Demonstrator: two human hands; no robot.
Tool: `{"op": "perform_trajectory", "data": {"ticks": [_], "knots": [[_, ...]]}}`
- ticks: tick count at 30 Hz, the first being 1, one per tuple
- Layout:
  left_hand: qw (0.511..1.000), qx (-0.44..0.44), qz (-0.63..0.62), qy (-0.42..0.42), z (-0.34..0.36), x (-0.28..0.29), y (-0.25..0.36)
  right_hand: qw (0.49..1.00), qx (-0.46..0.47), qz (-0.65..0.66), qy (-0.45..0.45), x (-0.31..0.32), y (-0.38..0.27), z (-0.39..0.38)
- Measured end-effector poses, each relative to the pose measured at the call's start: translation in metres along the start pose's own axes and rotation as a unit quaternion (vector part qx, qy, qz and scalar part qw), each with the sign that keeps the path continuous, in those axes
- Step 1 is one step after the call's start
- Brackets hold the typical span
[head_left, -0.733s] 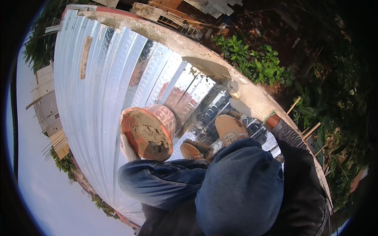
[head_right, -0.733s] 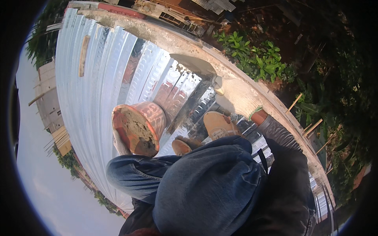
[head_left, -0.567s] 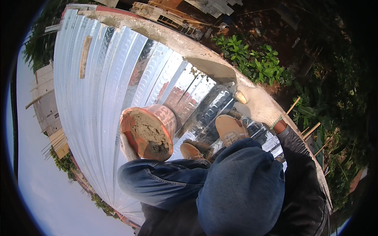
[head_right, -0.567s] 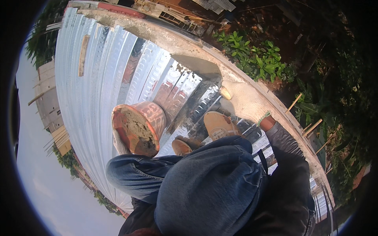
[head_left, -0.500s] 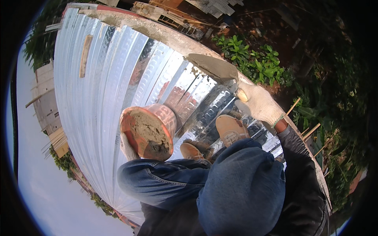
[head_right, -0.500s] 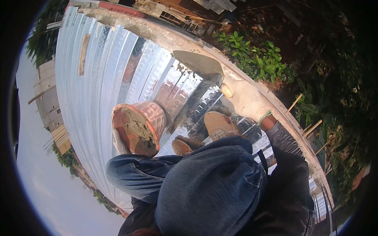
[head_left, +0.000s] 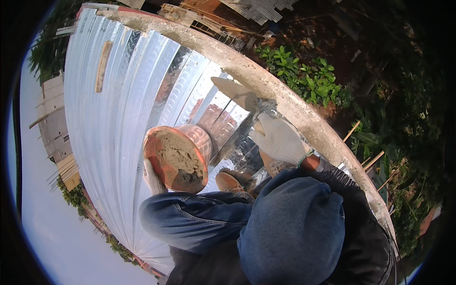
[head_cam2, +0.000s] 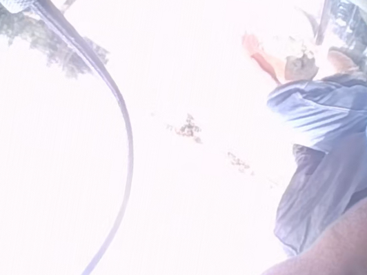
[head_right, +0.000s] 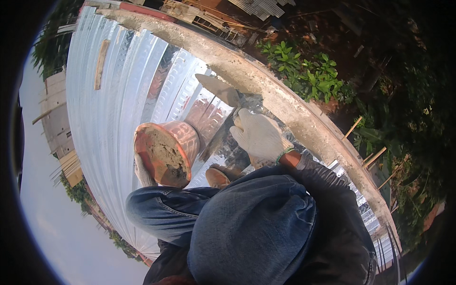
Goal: The person scoops cement from a bucket with a trowel and applies it to the edge of a corrugated metal roof. The person repeats this process, smoothing the cement along the roof edge.
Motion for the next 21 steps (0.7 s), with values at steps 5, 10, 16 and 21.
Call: {"op": "perform_trajectory", "data": {"ticks": [5, 10, 16, 21], "knots": [[1.0, -0.003, -0.01, 0.004, -0.002, 0.004, 0.001, 0.986, 0.116, 0.082, 0.09, 0.002, 0.055, 0.008], [1.0, 0.0, -0.019, -0.004, 0.004, 0.004, -0.008, 0.99, 0.108, 0.034, 0.082, 0.032, 0.06, 0.017], [1.0, -0.005, -0.023, -0.002, 0.004, 0.012, -0.006, 0.998, 0.041, -0.015, 0.049, 0.05, 0.042, 0.032], [1.0, 0.004, -0.026, -0.015, 0.007, 0.001, -0.011, 0.992, 0.092, -0.012, 0.087, 0.019, 0.085, 0.035]]}}
Point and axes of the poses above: each hand's wrist, its own z-axis towards the middle knuckle, its own x-axis out of the back of the hand, y = z × x, the point moved 9 cm from there along z, towards the middle knuckle, and after that the axes turned 2 degrees about z, right-handed, at the moved point
